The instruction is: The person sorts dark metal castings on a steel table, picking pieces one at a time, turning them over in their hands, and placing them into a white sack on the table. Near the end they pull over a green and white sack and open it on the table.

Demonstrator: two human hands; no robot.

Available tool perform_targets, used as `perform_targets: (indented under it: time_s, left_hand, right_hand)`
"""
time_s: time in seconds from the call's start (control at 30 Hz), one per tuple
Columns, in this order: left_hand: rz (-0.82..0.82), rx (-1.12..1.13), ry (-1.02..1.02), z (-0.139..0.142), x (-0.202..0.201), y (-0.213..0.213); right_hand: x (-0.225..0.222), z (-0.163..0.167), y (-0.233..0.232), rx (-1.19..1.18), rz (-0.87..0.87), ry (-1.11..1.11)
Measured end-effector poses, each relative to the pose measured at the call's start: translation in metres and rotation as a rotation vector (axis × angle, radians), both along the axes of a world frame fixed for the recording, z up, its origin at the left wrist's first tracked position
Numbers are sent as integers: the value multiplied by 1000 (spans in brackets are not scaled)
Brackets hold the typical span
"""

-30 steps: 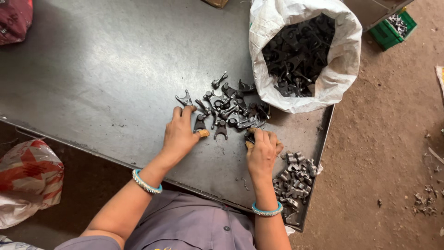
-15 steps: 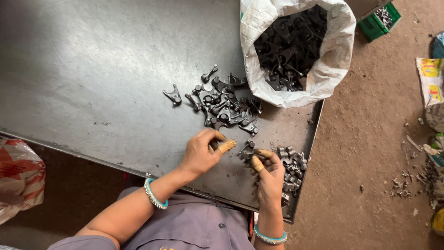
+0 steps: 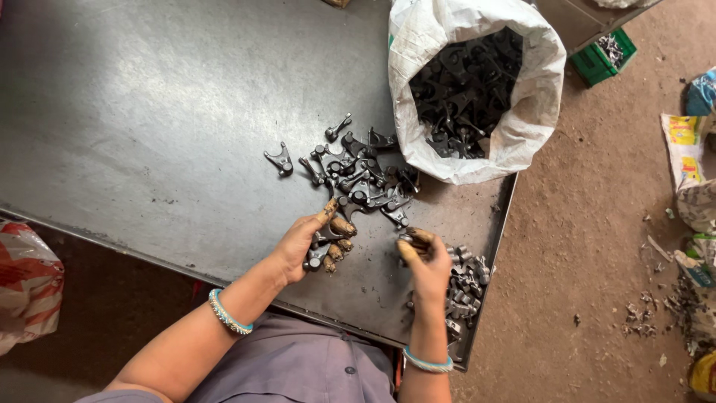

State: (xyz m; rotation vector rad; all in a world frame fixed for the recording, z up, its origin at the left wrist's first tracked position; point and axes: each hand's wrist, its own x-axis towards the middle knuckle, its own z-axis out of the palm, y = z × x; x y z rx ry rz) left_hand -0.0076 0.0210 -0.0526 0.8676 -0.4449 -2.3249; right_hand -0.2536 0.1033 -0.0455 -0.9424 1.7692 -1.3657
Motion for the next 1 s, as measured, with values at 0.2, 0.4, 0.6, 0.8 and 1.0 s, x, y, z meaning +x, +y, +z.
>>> perform_targets:
  time_s: [0.2,0.4,0.6,0.8,1.0]
  left_hand:
    - [-127,64,-23,-1,-12,6]
    - [-210,11,48,-4,-33,19]
    - [-165,88,143,-7,-37,23]
    - [-116,68,143,-8,-13,14]
    - [-144,55,123,-7,-15,11]
  right_hand:
    - [-33,-16,23,-55,-34,-865]
    - [-5,12,8,-56,153,-410]
    - [22,28,-32,-25,107,879]
    - [-3,3,-8,73,78,370]
    - [-34,-17,34,-55,-26,-739]
